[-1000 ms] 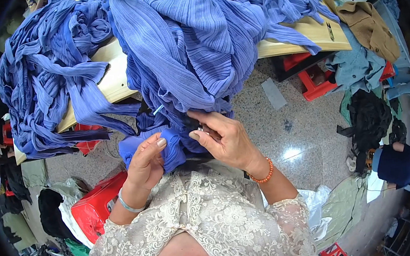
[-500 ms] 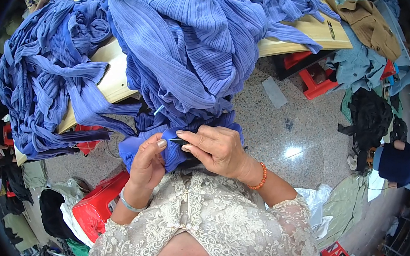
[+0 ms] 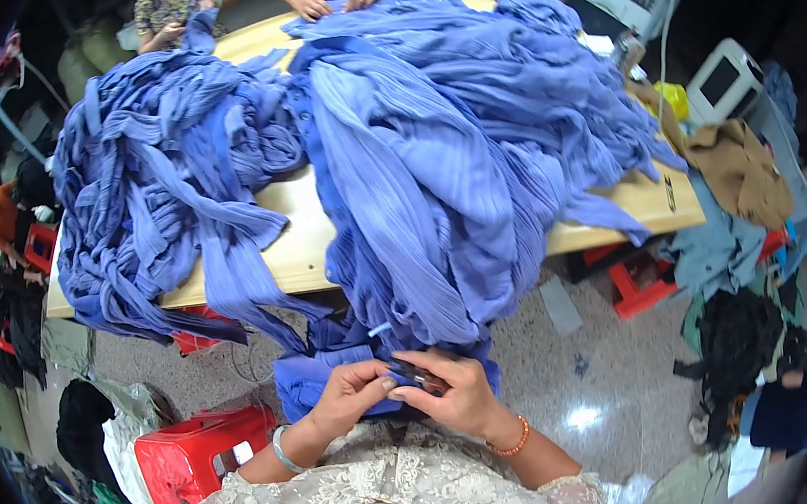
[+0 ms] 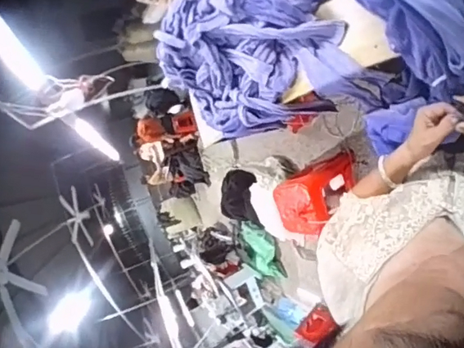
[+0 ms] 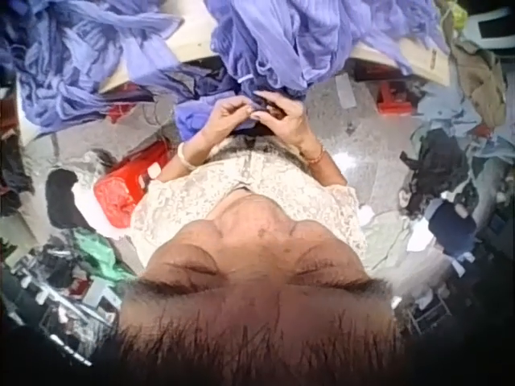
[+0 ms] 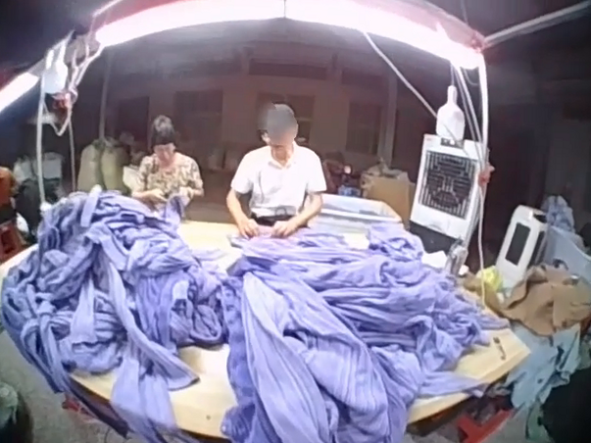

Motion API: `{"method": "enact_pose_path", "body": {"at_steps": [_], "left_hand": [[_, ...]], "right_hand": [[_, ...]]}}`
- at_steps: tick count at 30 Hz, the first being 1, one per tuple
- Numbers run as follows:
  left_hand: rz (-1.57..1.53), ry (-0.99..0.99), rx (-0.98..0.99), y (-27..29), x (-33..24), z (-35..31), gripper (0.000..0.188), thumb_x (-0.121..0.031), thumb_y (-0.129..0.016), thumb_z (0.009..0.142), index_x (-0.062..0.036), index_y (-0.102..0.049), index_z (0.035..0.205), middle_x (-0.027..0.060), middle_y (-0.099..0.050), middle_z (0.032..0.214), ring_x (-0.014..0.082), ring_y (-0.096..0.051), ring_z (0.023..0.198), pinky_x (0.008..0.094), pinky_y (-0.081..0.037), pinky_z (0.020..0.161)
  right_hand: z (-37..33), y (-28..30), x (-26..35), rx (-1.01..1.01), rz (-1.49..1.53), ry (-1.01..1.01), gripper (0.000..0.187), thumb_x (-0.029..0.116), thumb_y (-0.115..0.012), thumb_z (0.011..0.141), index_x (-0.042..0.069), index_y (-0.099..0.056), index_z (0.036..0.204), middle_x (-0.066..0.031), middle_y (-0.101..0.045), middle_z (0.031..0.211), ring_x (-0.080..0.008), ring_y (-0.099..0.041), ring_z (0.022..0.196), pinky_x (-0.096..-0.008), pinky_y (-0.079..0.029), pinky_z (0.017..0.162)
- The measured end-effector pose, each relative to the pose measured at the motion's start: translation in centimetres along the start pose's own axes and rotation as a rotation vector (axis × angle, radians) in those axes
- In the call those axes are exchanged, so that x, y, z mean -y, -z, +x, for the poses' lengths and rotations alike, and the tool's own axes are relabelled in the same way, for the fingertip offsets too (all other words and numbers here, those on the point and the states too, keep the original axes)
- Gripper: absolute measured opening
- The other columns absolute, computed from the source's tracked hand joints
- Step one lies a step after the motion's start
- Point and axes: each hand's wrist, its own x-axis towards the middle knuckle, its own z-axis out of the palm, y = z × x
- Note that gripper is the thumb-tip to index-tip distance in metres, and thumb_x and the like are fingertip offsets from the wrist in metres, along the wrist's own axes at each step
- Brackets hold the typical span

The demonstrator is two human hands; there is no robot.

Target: Trimming excess threads and finishing edges of blue pleated fabric garments in a factory setting.

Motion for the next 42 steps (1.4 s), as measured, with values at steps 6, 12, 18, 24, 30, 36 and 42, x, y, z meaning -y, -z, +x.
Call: {"method": "enact_pose_path", "body": {"at_steps": [6, 12, 18, 24, 30, 36, 42], "left_hand": [[0.018, 0.007, 0.083, 0.7, -1.0, -1.9, 0.017, -0.009, -0.054, 0.093, 0.0004, -0.063, 0.104, -0.0045, -0.059, 0.088, 0.0003, -0.046, 0.075, 0.0170, -0.037, 0.064], [0.141, -0.020, 0.002, 2.5, -1.8, -3.0, 0.020, -0.011, -0.058, 0.089, 0.0006, -0.062, 0.105, -0.0016, -0.062, 0.093, 0.0034, -0.052, 0.083, 0.0204, -0.044, 0.073], [0.021, 0.101, -0.142, 4.5, -2.7, -4.0, 0.020, -0.009, -0.059, 0.089, 0.0013, -0.060, 0.107, -0.0022, -0.061, 0.094, 0.0019, -0.053, 0.081, 0.0177, -0.045, 0.071], [-0.109, 0.167, -0.144, 5.6, -2.0, -4.0, 0.026, -0.008, -0.058, 0.090, 0.0044, -0.056, 0.112, 0.0033, -0.062, 0.097, 0.0052, -0.057, 0.084, 0.0192, -0.047, 0.076], [-0.094, 0.187, -0.111, 5.1, -2.0, -4.2, 0.031, -0.010, -0.062, 0.087, 0.0038, -0.056, 0.114, 0.0031, -0.062, 0.098, 0.0057, -0.057, 0.084, 0.0202, -0.047, 0.075], [-0.030, 0.236, -0.056, 5.7, -0.7, -4.7, 0.021, -0.010, -0.065, 0.085, 0.0011, -0.061, 0.103, 0.0003, -0.060, 0.092, 0.0041, -0.052, 0.078, 0.0198, -0.043, 0.067], [-0.147, 0.109, -0.091, 5.3, -1.0, -4.7, 0.014, -0.012, -0.064, 0.087, -0.0005, -0.061, 0.095, -0.0023, -0.057, 0.088, 0.0043, -0.050, 0.080, 0.0205, -0.041, 0.072]], "right_hand": [[0.7, -0.7, 1.2, 0.076, 0.291, -0.045, 0.033, 0.004, -0.077, 0.071, 0.000, -0.065, 0.102, -0.0049, -0.063, 0.093, -0.0068, -0.051, 0.063, -0.0213, -0.040, 0.054], [2.0, -1.0, -0.8, 0.326, 0.104, -0.106, 0.019, 0.008, -0.078, 0.071, 0.002, -0.063, 0.082, 0.0040, -0.050, 0.065, -0.0035, -0.041, 0.059, -0.0215, -0.032, 0.050], [4.4, -1.9, -0.8, 0.415, 0.283, -0.326, 0.016, 0.015, -0.071, 0.081, 0.003, -0.061, 0.082, 0.0085, -0.045, 0.064, -0.0010, -0.036, 0.058, -0.0203, -0.029, 0.049], [4.9, -1.7, -0.6, 0.427, 0.596, -0.545, 0.020, 0.012, -0.062, 0.088, 0.002, -0.060, 0.105, 0.0008, -0.061, 0.092, -0.0023, -0.054, 0.081, -0.0175, -0.043, 0.074], [3.8, -1.6, -1.0, 0.368, 0.646, -0.456, 0.026, 0.009, -0.062, 0.088, 0.001, -0.055, 0.111, -0.0016, -0.060, 0.102, -0.0060, -0.055, 0.093, -0.0191, -0.044, 0.082], [4.0, -1.7, -0.1, 0.372, 0.623, -0.307, 0.028, -0.002, -0.057, 0.087, 0.001, -0.052, 0.114, -0.0029, -0.058, 0.107, -0.0058, -0.053, 0.097, -0.0202, -0.043, 0.086], [4.5, -0.8, 0.3, 0.342, 0.492, -0.311, 0.027, -0.004, -0.050, 0.088, 0.000, -0.052, 0.114, -0.0027, -0.057, 0.108, -0.0033, -0.050, 0.092, -0.0171, -0.039, 0.080]]}}
